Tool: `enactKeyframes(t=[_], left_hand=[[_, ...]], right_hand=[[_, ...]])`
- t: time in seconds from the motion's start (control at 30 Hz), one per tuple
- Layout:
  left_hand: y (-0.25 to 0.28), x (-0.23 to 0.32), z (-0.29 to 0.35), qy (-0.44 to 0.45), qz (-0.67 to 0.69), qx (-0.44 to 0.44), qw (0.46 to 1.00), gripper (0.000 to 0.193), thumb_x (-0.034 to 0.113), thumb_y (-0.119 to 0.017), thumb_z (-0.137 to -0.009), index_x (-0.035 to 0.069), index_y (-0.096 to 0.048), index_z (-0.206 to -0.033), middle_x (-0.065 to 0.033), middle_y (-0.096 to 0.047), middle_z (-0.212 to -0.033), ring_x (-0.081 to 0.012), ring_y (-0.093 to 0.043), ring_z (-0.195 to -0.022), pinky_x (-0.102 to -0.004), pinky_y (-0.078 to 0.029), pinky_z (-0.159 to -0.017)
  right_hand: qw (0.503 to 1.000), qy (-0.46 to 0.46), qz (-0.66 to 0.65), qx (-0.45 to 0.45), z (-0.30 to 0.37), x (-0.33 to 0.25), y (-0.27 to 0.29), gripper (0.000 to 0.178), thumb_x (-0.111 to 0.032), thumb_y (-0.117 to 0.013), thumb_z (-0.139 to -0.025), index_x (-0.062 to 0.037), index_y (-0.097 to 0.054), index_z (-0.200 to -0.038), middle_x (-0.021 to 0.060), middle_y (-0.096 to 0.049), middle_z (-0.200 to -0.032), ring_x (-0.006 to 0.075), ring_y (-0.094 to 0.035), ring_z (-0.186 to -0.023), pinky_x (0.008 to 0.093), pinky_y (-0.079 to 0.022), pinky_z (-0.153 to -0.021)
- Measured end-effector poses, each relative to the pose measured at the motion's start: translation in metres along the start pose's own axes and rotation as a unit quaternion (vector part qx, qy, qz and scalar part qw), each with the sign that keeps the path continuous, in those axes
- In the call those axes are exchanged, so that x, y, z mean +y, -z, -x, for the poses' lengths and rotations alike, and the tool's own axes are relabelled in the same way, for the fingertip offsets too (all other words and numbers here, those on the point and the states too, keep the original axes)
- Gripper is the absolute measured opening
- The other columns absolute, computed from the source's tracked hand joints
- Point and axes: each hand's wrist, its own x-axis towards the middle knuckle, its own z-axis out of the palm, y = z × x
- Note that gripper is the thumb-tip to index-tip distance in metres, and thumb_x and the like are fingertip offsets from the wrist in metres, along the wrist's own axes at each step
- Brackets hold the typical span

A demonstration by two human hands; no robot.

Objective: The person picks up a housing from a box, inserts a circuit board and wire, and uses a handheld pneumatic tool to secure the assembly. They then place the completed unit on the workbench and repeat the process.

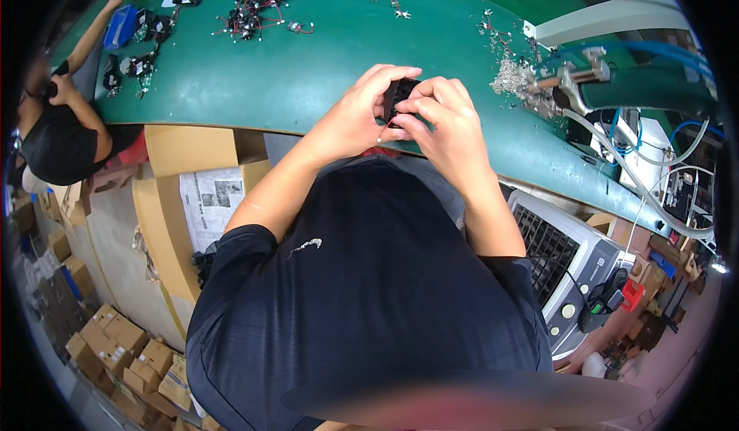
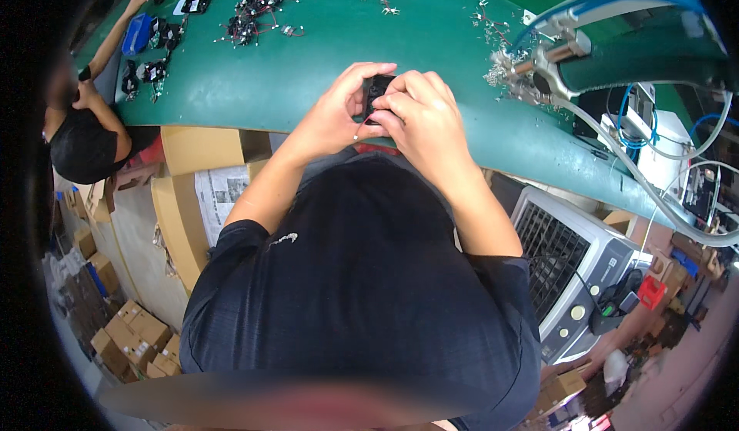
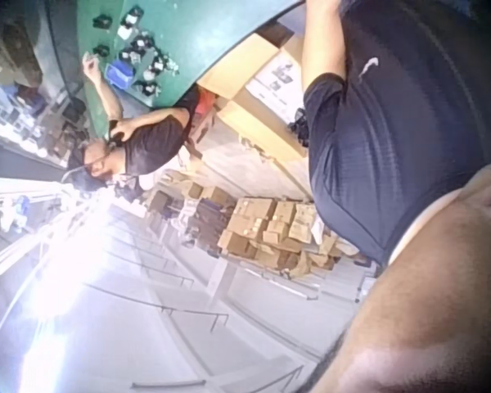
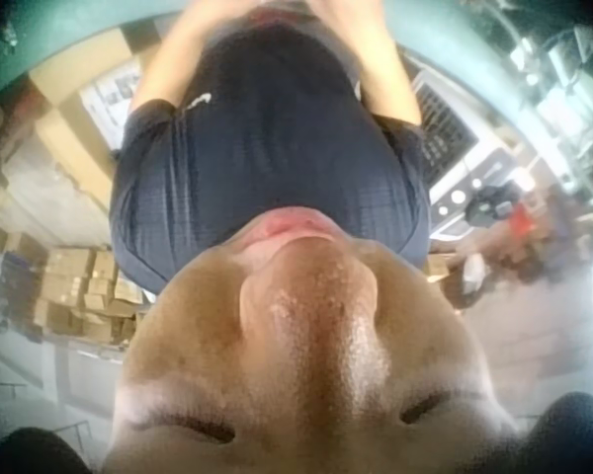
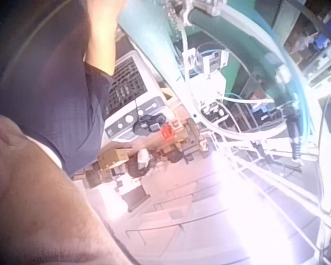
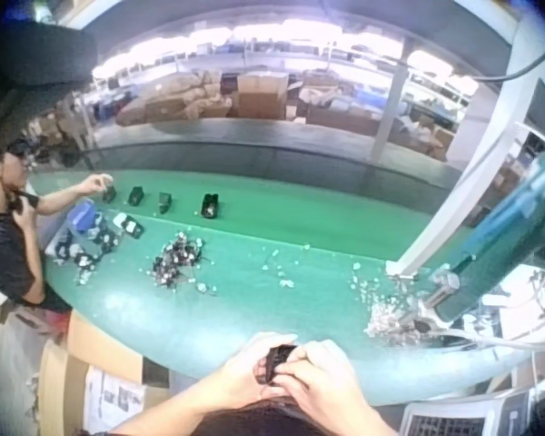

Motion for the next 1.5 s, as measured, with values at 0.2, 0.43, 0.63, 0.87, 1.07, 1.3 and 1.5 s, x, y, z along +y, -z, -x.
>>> enactKeyframes(t=[0.2,0.43,0.63,0.87,1.07,1.3,1.5], left_hand=[[0.001,-0.009,-0.012,-0.088,-0.121,0.02,0.989,0.081,0.003,-0.092,-0.069,0.009,-0.056,-0.141,-0.0095,-0.059,-0.131,-0.0237,-0.065,-0.107,-0.0359,-0.057,-0.087],[0.009,-0.021,-0.038,-0.23,-0.283,0.043,0.93,0.079,0.016,-0.095,-0.06,0.009,-0.062,-0.13,-0.0095,-0.067,-0.126,-0.0326,-0.06,-0.117,-0.0437,-0.052,-0.1],[0.004,-0.043,-0.04,-0.195,-0.228,0.044,0.953,0.08,0.018,-0.097,-0.058,0.009,-0.061,-0.129,-0.0066,-0.068,-0.119,-0.0293,-0.06,-0.102,-0.0399,-0.053,-0.091],[0.005,-0.053,-0.043,-0.192,-0.235,0.025,0.953,0.079,0.019,-0.097,-0.06,0.009,-0.062,-0.129,-0.0087,-0.067,-0.127,-0.0308,-0.061,-0.113,-0.0411,-0.053,-0.099],[0.002,-0.047,-0.041,-0.144,-0.246,0.057,0.957,0.082,0.028,-0.097,-0.066,0.01,-0.056,-0.135,-0.0115,-0.057,-0.137,-0.0344,-0.056,-0.128,-0.0441,-0.047,-0.108],[0.0,-0.051,-0.039,-0.177,-0.303,0.067,0.934,0.085,0.041,-0.094,-0.067,0.01,-0.056,-0.137,-0.0116,-0.061,-0.134,-0.0322,-0.057,-0.128,-0.0459,-0.041,-0.109],[0.001,-0.048,-0.041,-0.194,-0.305,0.053,0.931,0.067,0.041,-0.093,-0.067,0.01,-0.063,-0.119,-0.0075,-0.063,-0.131,-0.0289,-0.059,-0.125,-0.0412,-0.04,-0.102]], right_hand=[[0.999,-0.021,0.031,-0.001,-0.002,-0.002,0.004,0.015,-0.01,-0.081,-0.077,-0.0081,-0.076,-0.091,0.0055,-0.06,-0.092,0.0277,-0.059,-0.089,0.0417,-0.051,-0.08],[0.992,-0.06,0.11,0.026,-0.004,0.007,-0.002,0.015,-0.011,-0.08,-0.077,-0.0082,-0.077,-0.091,0.0054,-0.061,-0.095,0.0275,-0.059,-0.091,0.0426,-0.051,-0.082],[0.985,-0.021,0.171,-0.009,-0.002,0.017,-0.007,0.013,-0.012,-0.081,-0.077,-0.0083,-0.079,-0.089,0.0054,-0.062,-0.089,0.0271,-0.06,-0.086,0.0398,-0.052,-0.079],[0.98,-0.064,0.174,-0.066,-0.006,0.018,-0.005,0.011,-0.013,-0.076,-0.081,-0.008,-0.077,-0.091,0.0066,-0.063,-0.098,0.0281,-0.06,-0.096,0.0426,-0.051,-0.084],[0.953,0.08,0.177,0.232,-0.024,-0.014,0.08,0.021,-0.001,-0.075,-0.085,-0.0047,-0.075,-0.106,0.0095,-0.071,-0.095,0.0282,-0.069,-0.092,0.0406,-0.055,-0.087],[0.915,-0.053,-0.154,0.37,-0.074,-0.018,0.147,0.087,-0.074,-0.037,-0.102,0.0071,-0.055,-0.127,0.0167,-0.068,-0.104,0.0202,-0.063,-0.089,0.0357,-0.052,-0.084],[0.85,0.009,-0.343,0.4,-0.071,-0.012,0.087,0.115,-0.093,-0.022,-0.088,0.009,-0.053,-0.13,0.0191,-0.067,-0.081,0.0261,-0.064,-0.065,0.0364,-0.055,-0.061]])
